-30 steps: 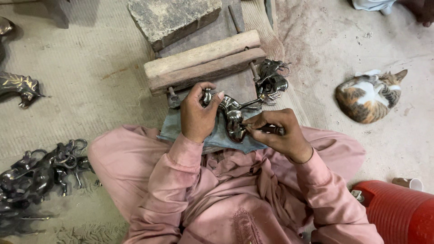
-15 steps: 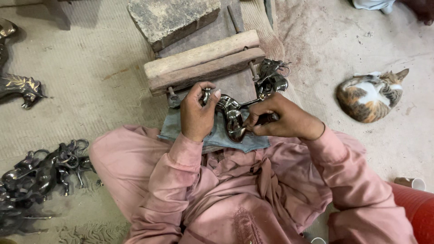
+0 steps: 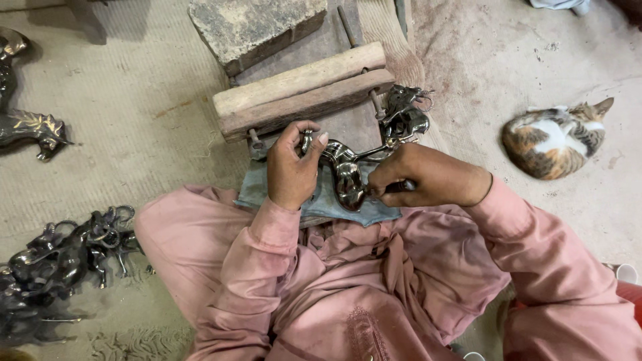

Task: The person sits on the floor and uses a small tool to polish a metal horse figurine. They rotate the figurine to access different surfaces and continue polishing until the end of the clip.

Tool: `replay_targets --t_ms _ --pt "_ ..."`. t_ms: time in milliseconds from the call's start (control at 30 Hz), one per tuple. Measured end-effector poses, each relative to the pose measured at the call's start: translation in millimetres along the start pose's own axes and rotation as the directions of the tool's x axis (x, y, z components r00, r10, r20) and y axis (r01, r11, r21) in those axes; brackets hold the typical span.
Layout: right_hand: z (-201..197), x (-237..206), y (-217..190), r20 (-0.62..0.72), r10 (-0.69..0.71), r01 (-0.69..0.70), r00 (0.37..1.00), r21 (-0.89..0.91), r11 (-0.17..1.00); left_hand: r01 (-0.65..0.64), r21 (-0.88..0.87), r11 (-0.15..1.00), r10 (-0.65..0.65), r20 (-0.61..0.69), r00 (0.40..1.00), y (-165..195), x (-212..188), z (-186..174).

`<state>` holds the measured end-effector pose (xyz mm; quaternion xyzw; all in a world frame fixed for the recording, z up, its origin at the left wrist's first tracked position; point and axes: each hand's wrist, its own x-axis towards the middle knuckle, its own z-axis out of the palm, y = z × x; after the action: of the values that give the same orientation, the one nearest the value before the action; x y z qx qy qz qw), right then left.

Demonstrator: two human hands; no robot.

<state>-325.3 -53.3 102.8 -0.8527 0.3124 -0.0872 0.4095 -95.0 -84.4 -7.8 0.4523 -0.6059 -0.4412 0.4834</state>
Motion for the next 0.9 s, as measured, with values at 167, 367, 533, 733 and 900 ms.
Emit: replay_targets --t_ms 167,367,533,733,900 --pt "3.5 -6.9 -7.6 -0.007 0.014 -0.014 1.000 -0.046 0.999 -0.049 0.043 0.998 0.048 0.009 0.999 0.5 -1.4 -0.8" --pt "46.6 -26.5 10.0 -0.327 -0.115 0.091 0.938 -0.088 0.992 -0.041 -0.011 0.999 0.041 0.002 0.999 3.6 -3.7 -2.2" --pt "152.8 -35.4 -7.9 -0.950 -0.044 0.168 0.308 0.009 0.986 -0.068 -0.027 0.997 0.068 -0.007 0.998 7.6 -5.3 -4.9" --pt "196.3 -29.0 -0.2 -0.921 0.356 0.251 0.156 0.385 0.888 -0.088 -0.027 0.996 0.088 0.005 0.996 -2.3 -9.8 1.3" --pt "190.1 -30.2 8.6 -0.833 0.497 0.341 0.243 0.553 0.760 0.035 -0.233 0.972 0.002 0.159 0.987 -5.7 -19.7 -15.0"
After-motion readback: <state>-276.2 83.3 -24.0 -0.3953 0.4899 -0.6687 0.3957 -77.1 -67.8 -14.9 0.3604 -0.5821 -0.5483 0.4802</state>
